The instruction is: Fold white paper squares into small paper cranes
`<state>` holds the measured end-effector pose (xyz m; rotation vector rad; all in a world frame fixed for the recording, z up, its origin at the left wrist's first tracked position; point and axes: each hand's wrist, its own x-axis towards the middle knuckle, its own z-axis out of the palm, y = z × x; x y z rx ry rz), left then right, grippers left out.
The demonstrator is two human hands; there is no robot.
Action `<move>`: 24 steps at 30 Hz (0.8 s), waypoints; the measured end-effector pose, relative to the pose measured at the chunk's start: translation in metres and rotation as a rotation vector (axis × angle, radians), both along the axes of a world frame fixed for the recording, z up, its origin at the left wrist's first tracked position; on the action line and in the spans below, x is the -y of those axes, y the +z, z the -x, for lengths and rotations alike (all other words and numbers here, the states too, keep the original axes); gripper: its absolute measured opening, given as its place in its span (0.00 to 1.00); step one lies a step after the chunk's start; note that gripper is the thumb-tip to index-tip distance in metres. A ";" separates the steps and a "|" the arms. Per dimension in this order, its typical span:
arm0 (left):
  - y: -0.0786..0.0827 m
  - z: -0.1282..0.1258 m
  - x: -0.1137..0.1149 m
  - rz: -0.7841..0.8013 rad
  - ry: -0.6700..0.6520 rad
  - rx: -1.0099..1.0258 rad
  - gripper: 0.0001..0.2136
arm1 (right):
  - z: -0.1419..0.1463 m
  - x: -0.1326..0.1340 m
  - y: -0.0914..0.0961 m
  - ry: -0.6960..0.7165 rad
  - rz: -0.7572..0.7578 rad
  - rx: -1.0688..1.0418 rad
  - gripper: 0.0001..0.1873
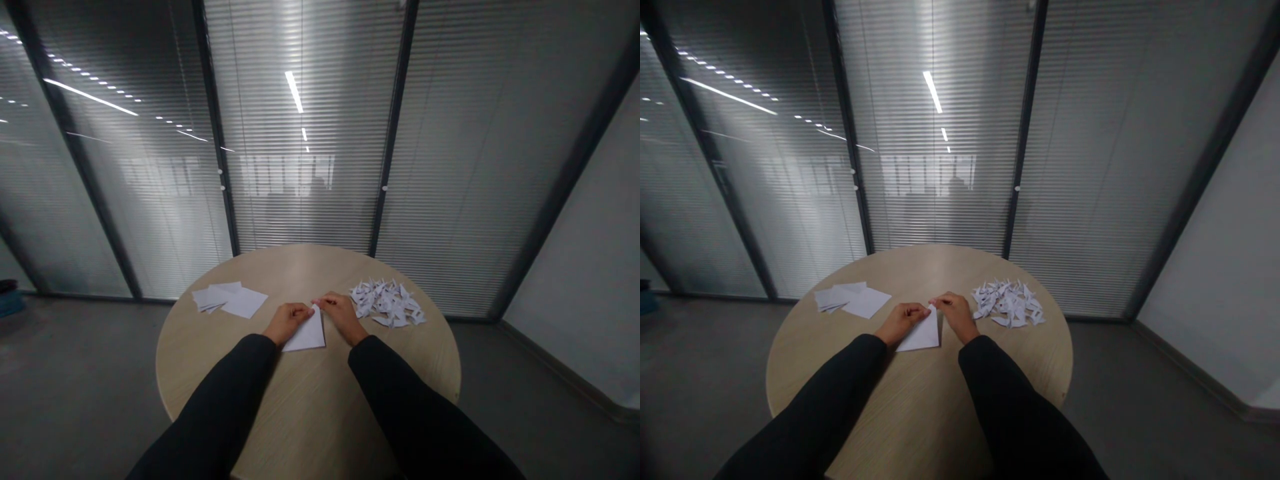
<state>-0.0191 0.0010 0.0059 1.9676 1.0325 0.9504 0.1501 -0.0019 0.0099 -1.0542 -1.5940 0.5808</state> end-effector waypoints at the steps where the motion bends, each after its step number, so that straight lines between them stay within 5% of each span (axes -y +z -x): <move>1: 0.000 0.001 0.000 0.005 -0.002 -0.009 0.22 | -0.001 -0.001 0.000 -0.026 -0.003 -0.015 0.11; 17: -0.004 0.002 -0.003 0.029 -0.058 0.016 0.21 | -0.017 -0.013 -0.002 -0.176 -0.016 -0.210 0.13; 24: -0.010 -0.001 -0.004 0.288 -0.171 0.234 0.22 | -0.029 -0.025 -0.009 -0.281 -0.025 -0.298 0.15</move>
